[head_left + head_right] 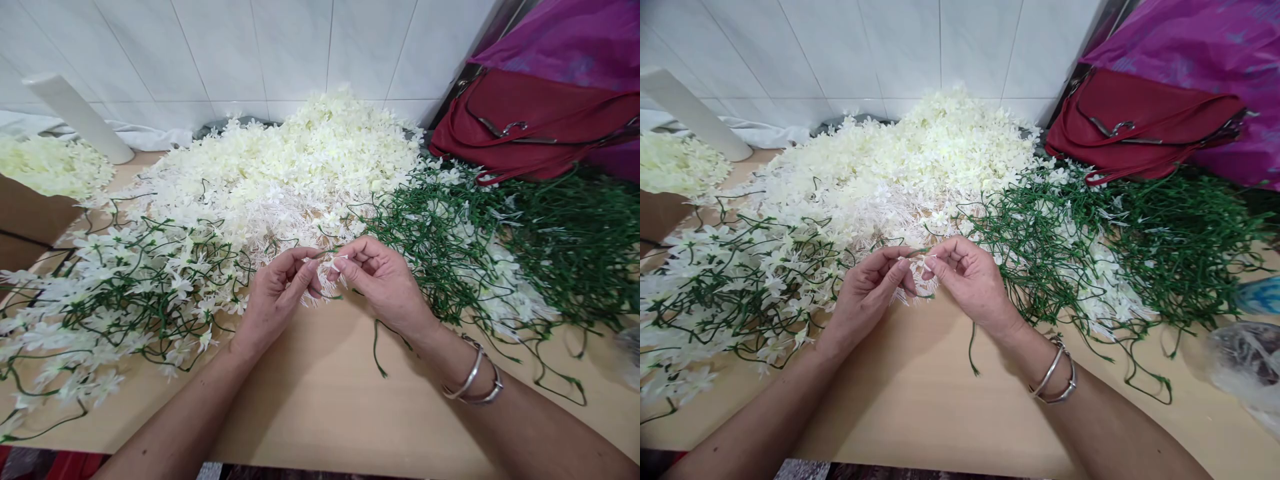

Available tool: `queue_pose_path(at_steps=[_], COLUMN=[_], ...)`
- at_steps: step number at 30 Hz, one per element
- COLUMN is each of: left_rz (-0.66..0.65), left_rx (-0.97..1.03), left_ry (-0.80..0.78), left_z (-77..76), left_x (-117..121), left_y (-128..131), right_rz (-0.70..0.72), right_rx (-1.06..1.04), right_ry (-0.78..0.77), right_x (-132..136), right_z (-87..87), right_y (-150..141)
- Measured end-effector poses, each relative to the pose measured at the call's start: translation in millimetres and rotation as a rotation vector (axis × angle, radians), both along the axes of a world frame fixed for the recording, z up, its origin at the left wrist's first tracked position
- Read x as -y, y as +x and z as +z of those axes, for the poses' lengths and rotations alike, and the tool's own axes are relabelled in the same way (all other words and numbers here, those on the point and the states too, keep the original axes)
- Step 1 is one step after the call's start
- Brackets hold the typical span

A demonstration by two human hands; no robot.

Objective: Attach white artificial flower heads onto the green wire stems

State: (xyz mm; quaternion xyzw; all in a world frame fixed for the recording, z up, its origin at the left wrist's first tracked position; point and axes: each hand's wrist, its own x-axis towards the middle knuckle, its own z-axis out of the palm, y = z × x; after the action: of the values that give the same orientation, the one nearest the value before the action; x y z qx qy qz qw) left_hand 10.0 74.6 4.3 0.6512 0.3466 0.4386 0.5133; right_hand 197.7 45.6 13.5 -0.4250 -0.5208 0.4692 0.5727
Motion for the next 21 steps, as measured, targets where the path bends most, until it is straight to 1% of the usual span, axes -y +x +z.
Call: queue_pose_path(at_steps=[3,8,10,12,17,21], left_rz=[0.017,-0.014,-0.002,0.020,0.034,0.031], left_rx=[0.009,0.053,0.088,0.119,0.168,0.157], left_ry=[0.008,-0.026,-0.033,-0.047,-0.086,-0.110], left_z=[-1.9,-0.1,1.2,2.2,3.2,3.8], left_x=[1.1,1.7,1.0,0.1,-1.2,-0.3], left_y=[-0.5,1.8,2.9,3.6,5.1,6.5], right_rz=[-0.004,0.007,-0.011,-0.005,0.067,0.056], right_rx=[0.012,0.071,0.095,0.075,0.013,-0.008], right_ry=[0.012,0.011,0.041,0.049,-0.036,-0.059], right_x=[0.4,0.5,-0.3,-1.3,-3.7,-5.7], right_z=[1.7,2.0,0.5,-1.3,-4.8,-5.1], right_y=[1.3,1.5,1.9,2.5,2.5,1.9])
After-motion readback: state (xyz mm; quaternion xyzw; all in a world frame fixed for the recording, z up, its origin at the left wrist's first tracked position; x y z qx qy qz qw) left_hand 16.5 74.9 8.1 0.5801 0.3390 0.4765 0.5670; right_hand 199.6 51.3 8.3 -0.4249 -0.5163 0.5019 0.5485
